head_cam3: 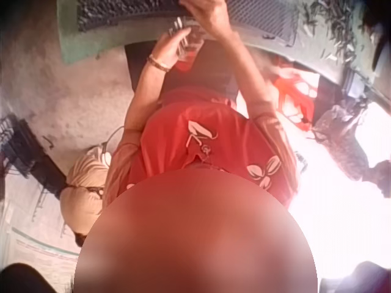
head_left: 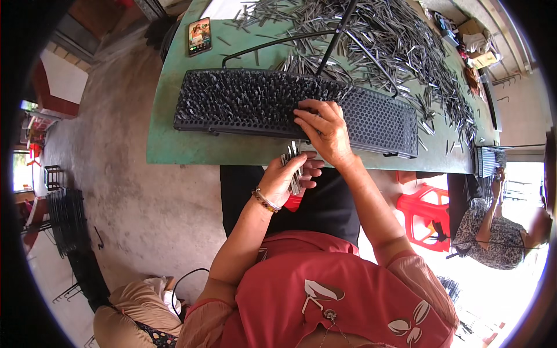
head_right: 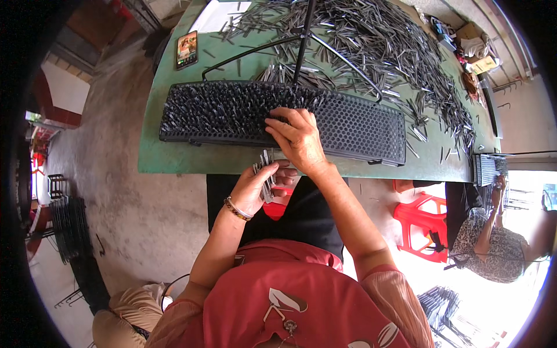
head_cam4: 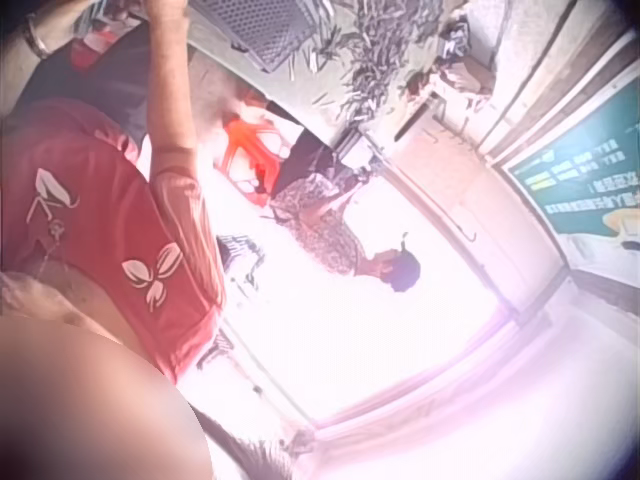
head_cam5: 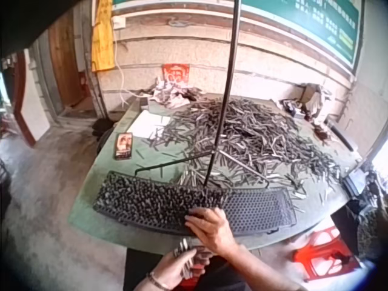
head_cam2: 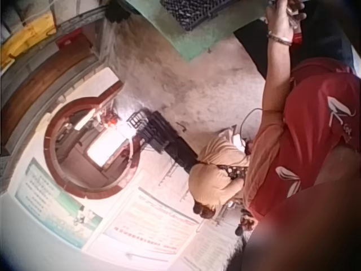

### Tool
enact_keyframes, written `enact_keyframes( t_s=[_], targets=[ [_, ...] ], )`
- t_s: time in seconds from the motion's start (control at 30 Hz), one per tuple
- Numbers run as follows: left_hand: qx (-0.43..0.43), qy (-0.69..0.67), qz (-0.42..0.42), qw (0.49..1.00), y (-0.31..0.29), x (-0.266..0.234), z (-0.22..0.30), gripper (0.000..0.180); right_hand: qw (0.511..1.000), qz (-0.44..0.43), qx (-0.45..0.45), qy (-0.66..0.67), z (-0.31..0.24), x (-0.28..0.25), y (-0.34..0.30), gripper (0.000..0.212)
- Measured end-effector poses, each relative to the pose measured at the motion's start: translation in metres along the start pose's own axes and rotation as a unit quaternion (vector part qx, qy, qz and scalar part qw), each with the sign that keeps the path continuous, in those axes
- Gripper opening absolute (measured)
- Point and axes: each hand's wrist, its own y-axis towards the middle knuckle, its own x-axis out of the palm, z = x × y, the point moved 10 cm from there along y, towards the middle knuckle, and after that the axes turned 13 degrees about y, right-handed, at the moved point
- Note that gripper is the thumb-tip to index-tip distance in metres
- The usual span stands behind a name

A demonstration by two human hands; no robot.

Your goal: Manually picking metal pins from a pile and inserting them into a perforated template board.

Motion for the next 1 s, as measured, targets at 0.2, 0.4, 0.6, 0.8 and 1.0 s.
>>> enact_keyframes(
  t_s=[0.2, 0.4, 0.6, 0.8, 1.0],
  targets=[
    [0.031, 0.005, -0.019, 0.999, -0.004, 0.004, 0.012, 0.03, 0.936, -0.061, 0.241, 0.25, 0.025, 0.003, -0.016, 0.018],
    [0.042, 0.036, -0.02, 0.998, -0.005, 0.007, 0.017, 0.029, 0.841, -0.118, 0.398, 0.347, 0.034, 0.017, -0.042, 0.02],
    [0.046, 0.007, 0.0, 0.999, -0.005, 0.002, 0.015, 0.033, 0.84, -0.01, 0.407, 0.358, 0.054, 0.006, -0.047, 0.02],
    [0.034, -0.007, 0.027, 0.999, -0.004, -0.009, 0.008, 0.032, 0.915, 0.106, 0.285, 0.266, 0.043, -0.017, -0.019, 0.018],
    [0.029, -0.007, 0.03, 0.999, -0.005, -0.008, 0.006, 0.029, 0.947, 0.081, 0.232, 0.206, 0.044, -0.006, -0.014, 0.015]
  ],
)
